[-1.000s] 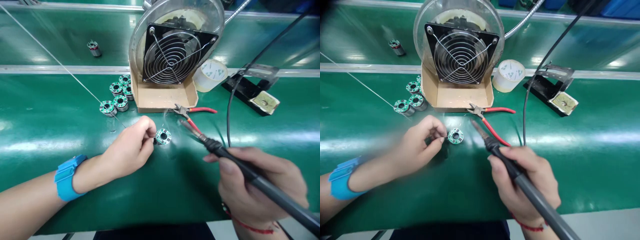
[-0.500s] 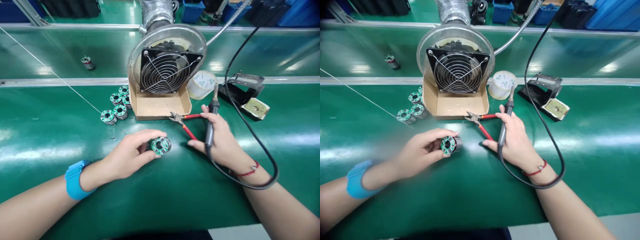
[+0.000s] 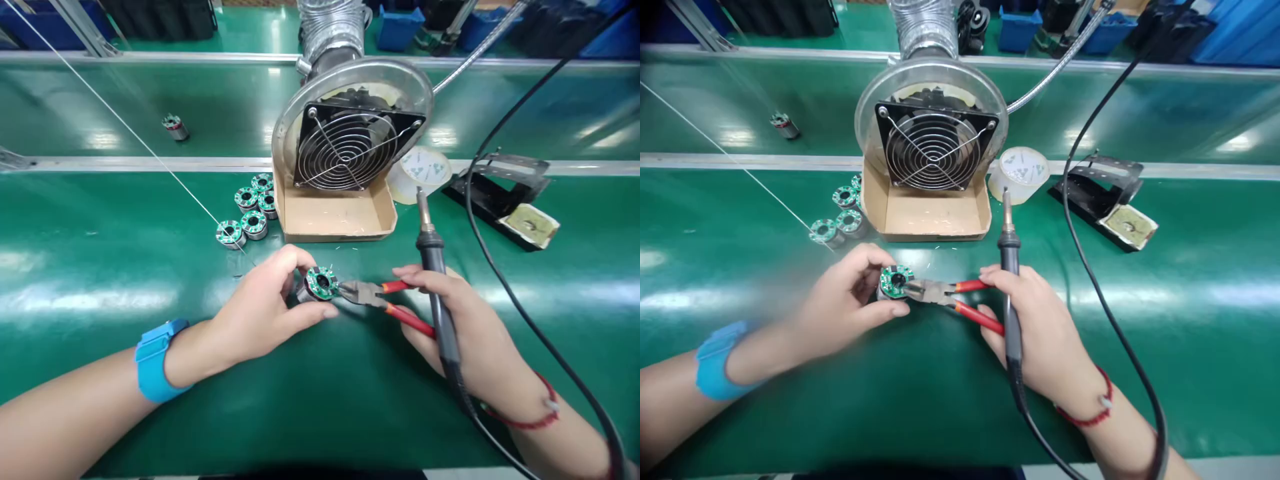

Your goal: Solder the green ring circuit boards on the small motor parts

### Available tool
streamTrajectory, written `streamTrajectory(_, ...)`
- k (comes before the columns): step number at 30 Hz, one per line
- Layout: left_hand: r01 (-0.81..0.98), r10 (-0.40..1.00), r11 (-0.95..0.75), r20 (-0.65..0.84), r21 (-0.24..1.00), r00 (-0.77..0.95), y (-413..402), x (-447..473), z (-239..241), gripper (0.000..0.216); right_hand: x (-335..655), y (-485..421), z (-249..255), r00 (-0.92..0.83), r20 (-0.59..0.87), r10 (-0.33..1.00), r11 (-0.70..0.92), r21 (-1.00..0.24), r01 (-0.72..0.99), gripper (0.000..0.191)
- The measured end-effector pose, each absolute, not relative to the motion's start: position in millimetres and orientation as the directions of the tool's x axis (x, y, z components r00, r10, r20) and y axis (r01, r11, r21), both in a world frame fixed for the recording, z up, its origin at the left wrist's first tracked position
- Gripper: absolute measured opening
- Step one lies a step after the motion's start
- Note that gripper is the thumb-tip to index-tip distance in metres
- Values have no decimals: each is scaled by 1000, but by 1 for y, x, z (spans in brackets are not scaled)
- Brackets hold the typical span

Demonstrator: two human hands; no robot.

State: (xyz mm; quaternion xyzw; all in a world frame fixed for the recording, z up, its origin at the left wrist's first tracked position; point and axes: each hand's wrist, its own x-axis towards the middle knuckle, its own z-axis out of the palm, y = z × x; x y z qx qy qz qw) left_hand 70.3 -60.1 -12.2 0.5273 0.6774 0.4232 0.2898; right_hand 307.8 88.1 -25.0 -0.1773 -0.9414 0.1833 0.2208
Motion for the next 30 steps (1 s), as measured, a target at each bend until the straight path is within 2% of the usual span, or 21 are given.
streamTrajectory(4,605,955,11,171,796,-243,-61,70,-11,33,304,84,-18,-876,307,373,887,-396,239,40)
streamTrajectory(12,708,957,0,207,706,-206,-62,69,-15,31,301,86,-1,-913,330,241,969,-142,205,13)
streamTrajectory(14,692,955,17,192,722,-225,-62,70,-14,29,299,86,-3,-889,355,291,955,-158,250,13)
streamTrajectory(16,669,949,36,184,742,-255,-62,69,-10,29,296,89,-10,-821,388,419,907,-222,358,16)
streamTrajectory(18,661,932,59,196,748,-305,-62,63,-3,33,292,97,-20,-732,409,545,838,-257,481,26)
streamTrajectory(20,673,894,90,238,734,-379,-58,47,8,36,287,107,-33,-678,416,607,792,-243,560,37)
streamTrajectory(25,682,696,223,376,697,-612,-15,-40,27,28,280,123,-58,-703,415,578,816,-279,506,53)
streamTrajectory(28,579,658,389,224,717,-719,27,-103,20,29,277,129,-54,-702,487,520,853,-265,449,53)
streamTrajectory(30,554,624,461,191,693,-757,50,-133,8,34,275,136,-44,-694,538,478,876,-235,421,43)
